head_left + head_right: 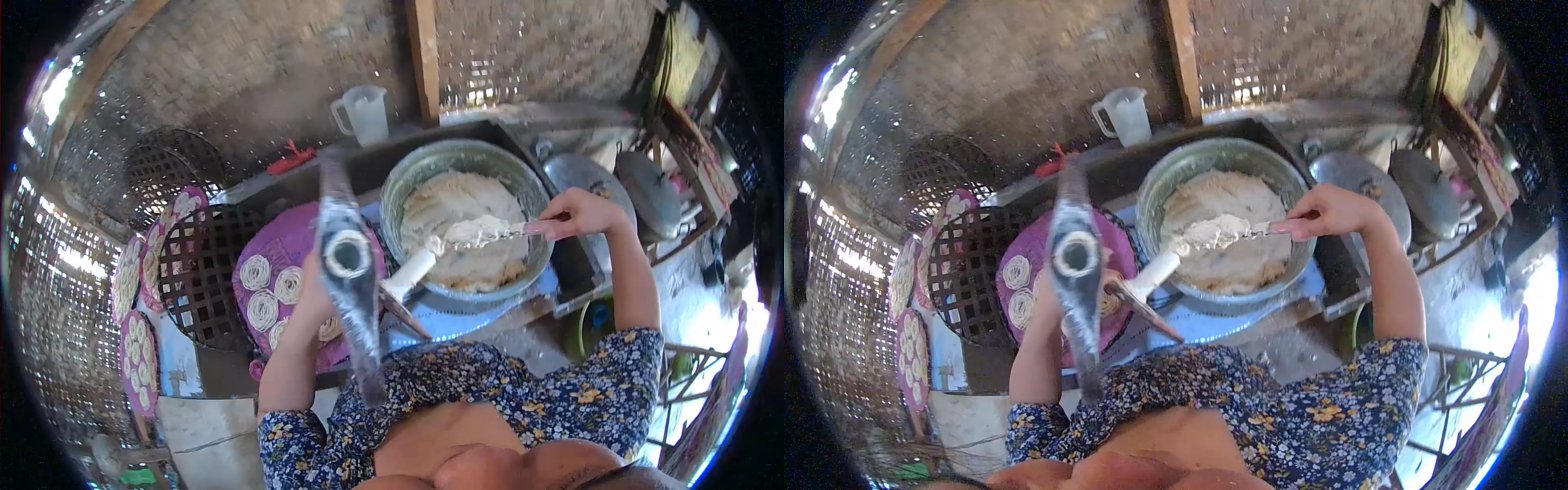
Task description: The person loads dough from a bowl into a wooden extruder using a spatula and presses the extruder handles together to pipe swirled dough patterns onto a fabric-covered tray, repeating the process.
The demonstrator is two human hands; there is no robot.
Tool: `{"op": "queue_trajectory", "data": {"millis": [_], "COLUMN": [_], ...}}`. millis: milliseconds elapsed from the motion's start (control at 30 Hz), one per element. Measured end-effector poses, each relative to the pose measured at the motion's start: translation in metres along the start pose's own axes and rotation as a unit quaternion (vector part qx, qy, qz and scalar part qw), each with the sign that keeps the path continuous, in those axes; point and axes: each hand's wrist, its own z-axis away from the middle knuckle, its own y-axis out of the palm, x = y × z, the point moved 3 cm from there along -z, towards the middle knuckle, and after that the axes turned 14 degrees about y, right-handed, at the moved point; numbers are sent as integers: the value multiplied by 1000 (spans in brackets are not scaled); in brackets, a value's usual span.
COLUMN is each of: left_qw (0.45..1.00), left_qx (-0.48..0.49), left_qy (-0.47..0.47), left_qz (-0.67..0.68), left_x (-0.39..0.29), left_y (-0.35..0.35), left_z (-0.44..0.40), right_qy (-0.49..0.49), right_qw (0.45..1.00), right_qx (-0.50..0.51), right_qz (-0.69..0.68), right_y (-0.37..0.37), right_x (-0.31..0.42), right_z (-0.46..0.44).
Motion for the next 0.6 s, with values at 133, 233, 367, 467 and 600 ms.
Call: {"op": "queue_trajectory", "data": {"millis": [133,233,367,467,600], "left_qw": [949,908,909,901,925], "left_qx": [123,190,194,185,129], "left_qy": [80,132,130,142,103], "left_qz": [-279,-349,-345,-366,-343], "left_x": [-16,-22,-35,-39,-17], "left_y": [41,62,65,67,60], "left_z": [-33,-41,-38,-41,-46], "right_qy": [-52,-128,-165,-272,-302], "right_qw": [994,991,930,838,663], "right_qx": [5,20,-179,-297,-401], "right_qz": [-98,11,274,368,556], "right_y": [-30,-34,-50,-28,45], "right_x": [52,89,135,176,199], "right_z": [13,7,21,28,18]}}
